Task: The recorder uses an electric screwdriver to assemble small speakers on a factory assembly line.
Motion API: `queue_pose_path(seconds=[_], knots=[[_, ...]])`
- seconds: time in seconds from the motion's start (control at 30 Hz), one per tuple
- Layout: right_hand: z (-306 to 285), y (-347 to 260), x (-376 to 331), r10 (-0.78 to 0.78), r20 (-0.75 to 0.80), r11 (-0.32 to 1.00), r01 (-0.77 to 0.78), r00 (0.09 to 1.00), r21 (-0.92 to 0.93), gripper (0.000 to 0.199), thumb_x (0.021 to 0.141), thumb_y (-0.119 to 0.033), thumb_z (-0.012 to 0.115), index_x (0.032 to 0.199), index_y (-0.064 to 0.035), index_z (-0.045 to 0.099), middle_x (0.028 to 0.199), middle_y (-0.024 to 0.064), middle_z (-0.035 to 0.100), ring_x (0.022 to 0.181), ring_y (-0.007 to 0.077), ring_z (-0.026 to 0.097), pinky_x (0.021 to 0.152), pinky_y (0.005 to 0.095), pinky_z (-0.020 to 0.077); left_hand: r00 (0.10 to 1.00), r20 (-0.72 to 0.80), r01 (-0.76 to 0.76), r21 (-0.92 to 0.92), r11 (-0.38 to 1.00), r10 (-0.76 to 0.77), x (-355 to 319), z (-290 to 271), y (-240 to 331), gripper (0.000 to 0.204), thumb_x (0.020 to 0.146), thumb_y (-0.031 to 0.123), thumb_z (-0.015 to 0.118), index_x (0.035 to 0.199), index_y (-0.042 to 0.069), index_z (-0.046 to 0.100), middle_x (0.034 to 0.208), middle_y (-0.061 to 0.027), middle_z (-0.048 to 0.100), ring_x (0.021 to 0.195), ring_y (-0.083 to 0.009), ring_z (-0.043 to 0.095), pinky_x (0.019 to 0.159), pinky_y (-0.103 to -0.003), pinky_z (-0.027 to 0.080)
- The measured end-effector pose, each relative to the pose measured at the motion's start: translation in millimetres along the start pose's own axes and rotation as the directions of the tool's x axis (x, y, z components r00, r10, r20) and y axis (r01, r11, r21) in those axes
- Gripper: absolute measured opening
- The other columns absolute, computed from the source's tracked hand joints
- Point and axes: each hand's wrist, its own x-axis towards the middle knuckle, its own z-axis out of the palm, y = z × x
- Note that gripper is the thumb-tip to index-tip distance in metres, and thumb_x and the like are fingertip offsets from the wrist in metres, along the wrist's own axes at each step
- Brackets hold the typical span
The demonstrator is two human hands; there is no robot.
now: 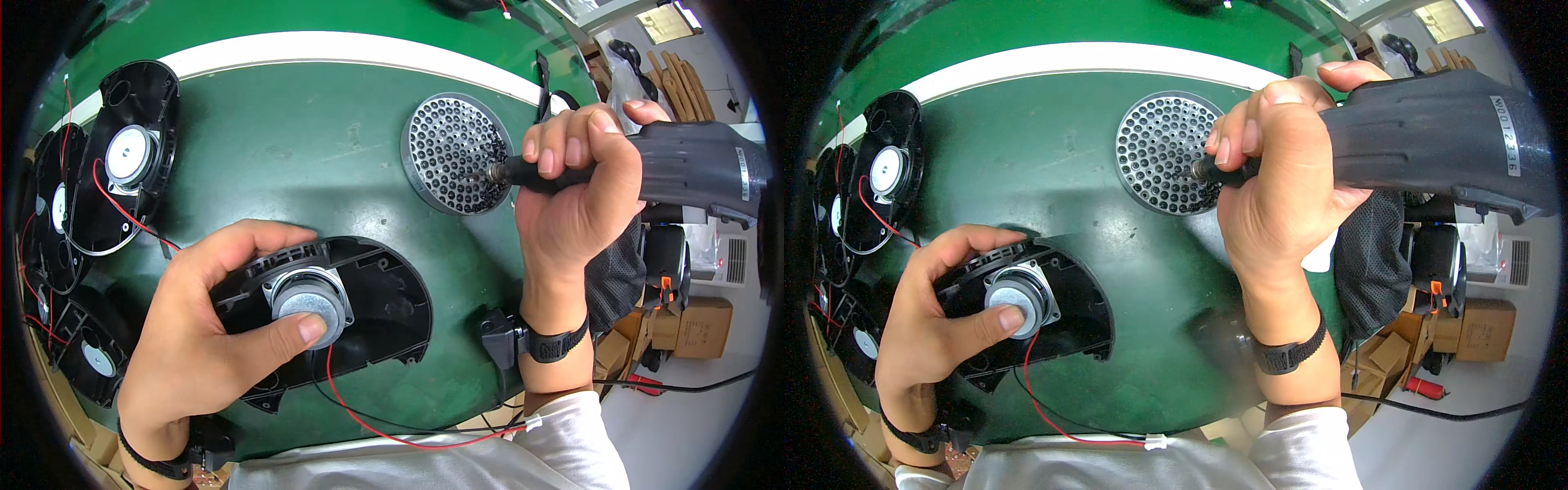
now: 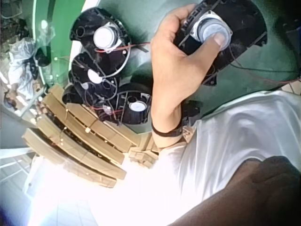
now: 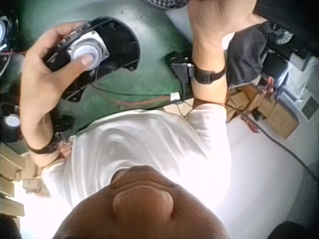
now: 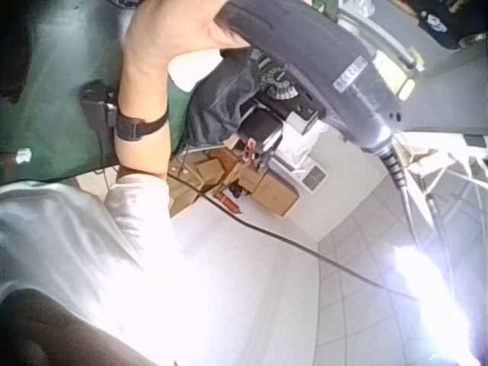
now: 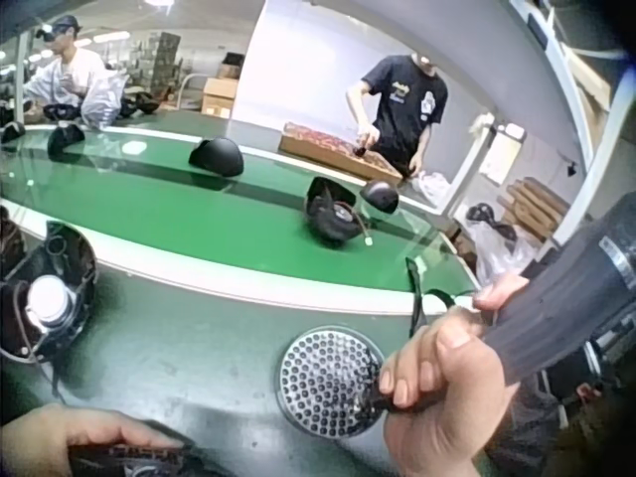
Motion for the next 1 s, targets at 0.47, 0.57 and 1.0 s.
queue_pose_path(seconds=[0.47,0.57,1.0], knots=[[2.5,-2.1,-1.2,0.009,-0.041,1.000,-0.010,0.999,-0.010,0.027,0.094,-0.010,0.054,0.119,-0.0152,0.045,0.072,0.0016,0.046,0.057,0.0139,0.045,0.058,0.0331,0.0435,1.000,0.005,0.015,-0.019,1.000,-0.015,-0.7,-0.7,0.3,0.053,0.073,-0.002,0.084,0.122,-0.003,0.064,0.109,-0.0070,0.069,0.101,-0.0126,0.064,0.094,-0.027,0.050],[-0.5,-1.6,0.0,0.029,0.016,0.999,-0.028,0.999,-0.043,0.027,0.094,-0.010,0.054,0.119,-0.0153,0.045,0.072,0.0014,0.046,0.057,0.0139,0.046,0.059,0.0330,0.0433,1.000,0.012,-0.016,0.001,1.000,0.016,0.5,-0.9,-1.3,0.052,0.073,-0.002,0.083,0.122,-0.003,0.064,0.110,-0.0070,0.069,0.101,-0.0127,0.064,0.094,-0.027,0.050],[3.8,-50.7,2.8,-0.040,0.194,0.974,-0.005,0.980,0.227,0.021,0.097,-0.011,0.051,0.117,-0.0114,0.055,0.073,-0.0002,0.045,0.059,0.0108,0.044,0.061,0.0285,0.0401,0.928,-0.026,-0.339,0.348,0.874,0.371,-4.6,-3.0,-1.8,0.062,0.066,-0.001,0.083,0.124,-0.002,0.064,0.119,-0.0133,0.067,0.112,-0.0221,0.061,0.100,-0.032,0.045]])
